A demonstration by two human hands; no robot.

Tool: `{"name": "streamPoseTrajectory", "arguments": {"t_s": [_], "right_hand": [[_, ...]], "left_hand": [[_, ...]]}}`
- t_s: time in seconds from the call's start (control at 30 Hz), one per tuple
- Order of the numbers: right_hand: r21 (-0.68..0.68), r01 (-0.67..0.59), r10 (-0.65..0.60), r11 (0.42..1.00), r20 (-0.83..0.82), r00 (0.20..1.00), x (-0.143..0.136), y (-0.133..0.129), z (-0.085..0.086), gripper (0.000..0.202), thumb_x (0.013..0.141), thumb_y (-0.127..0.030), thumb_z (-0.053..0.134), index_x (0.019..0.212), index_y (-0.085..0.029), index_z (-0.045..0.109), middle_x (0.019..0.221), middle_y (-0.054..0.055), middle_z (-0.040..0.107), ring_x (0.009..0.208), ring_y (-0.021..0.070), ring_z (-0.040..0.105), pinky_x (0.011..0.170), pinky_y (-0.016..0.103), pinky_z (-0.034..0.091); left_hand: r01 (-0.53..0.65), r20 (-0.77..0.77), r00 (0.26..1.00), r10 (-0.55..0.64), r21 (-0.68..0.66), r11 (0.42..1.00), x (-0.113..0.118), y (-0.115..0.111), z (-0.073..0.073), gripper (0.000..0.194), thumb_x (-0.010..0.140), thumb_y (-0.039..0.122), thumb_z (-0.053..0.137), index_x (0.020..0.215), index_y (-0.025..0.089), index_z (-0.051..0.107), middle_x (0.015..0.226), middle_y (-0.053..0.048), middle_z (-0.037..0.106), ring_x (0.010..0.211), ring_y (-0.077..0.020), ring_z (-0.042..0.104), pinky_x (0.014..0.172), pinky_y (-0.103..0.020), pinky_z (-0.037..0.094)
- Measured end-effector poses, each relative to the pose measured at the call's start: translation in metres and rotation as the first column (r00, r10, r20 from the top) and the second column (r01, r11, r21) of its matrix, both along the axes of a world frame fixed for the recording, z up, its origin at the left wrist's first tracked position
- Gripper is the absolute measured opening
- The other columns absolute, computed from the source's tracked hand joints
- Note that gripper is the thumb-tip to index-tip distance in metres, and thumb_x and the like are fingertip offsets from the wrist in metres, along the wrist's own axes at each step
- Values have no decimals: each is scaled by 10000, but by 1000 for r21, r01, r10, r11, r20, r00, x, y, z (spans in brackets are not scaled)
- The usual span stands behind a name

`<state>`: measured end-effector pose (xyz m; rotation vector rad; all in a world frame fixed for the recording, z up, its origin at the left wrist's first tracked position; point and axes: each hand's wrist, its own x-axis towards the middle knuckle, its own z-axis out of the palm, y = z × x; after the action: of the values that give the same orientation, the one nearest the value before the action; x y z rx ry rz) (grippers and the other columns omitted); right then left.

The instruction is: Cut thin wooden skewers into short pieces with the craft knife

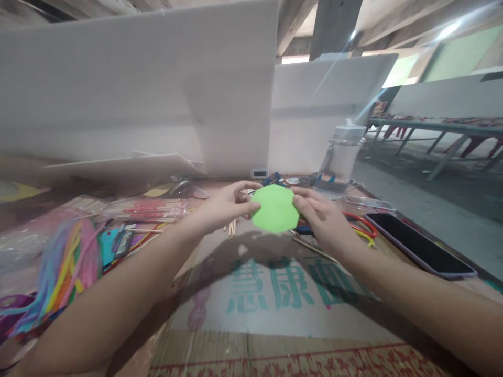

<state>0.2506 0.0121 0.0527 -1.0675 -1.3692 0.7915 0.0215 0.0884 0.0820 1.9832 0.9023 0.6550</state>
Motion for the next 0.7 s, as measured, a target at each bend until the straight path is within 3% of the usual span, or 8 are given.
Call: {"name": "streamPoseTrajectory", "arguments": {"t_s": [0.07,0.13,0.3,0.43,0.57,0.7], "right_hand": [[-8,50,-50,999,-101,994,4,5,2,312,948,-484,640,1103,-213,642,937,70,758,769,182,676,633,298,587],[-36,57,-63,998,-197,978,8,11,3,266,950,-438,637,1066,-200,604,878,59,766,660,143,641,586,262,567],[-81,25,-44,996,-234,971,11,15,2,173,923,-334,662,988,-184,603,801,31,754,573,111,622,544,231,544],[-75,-4,-12,997,-216,976,13,13,5,142,946,-324,652,943,-185,625,823,28,737,572,103,625,550,230,549],[-35,16,-23,999,-194,981,21,12,16,125,967,-300,638,923,-187,666,840,34,718,589,101,630,547,220,543],[48,37,-30,998,-146,989,26,11,27,188,966,-261,628,820,-177,713,941,51,696,623,91,636,544,213,537]], "left_hand": [[-124,-26,992,126,53,991,-3,19,-10,435,961,283,649,1374,218,529,1143,-62,701,1068,-199,681,916,-336,565],[-226,-91,968,234,90,970,-4,39,-23,388,972,317,660,1325,183,571,1242,-93,659,1108,-231,658,955,-417,563],[-298,-280,900,334,162,941,10,80,-51,372,989,371,643,1299,171,594,1299,-103,624,1100,-247,656,921,-461,582],[-332,-371,815,444,328,884,20,97,-61,361,992,372,638,1293,177,599,1303,-102,624,1102,-245,654,925,-458,580],[-259,-411,762,501,515,817,19,100,-61,364,990,372,641,1295,177,598,1303,-103,623,1105,-245,654,925,-458,580],[5,-448,819,359,632,775,26,83,-59,361,992,372,638,1293,177,600,1303,-103,623,1104,-244,654,926,-459,580]]}}
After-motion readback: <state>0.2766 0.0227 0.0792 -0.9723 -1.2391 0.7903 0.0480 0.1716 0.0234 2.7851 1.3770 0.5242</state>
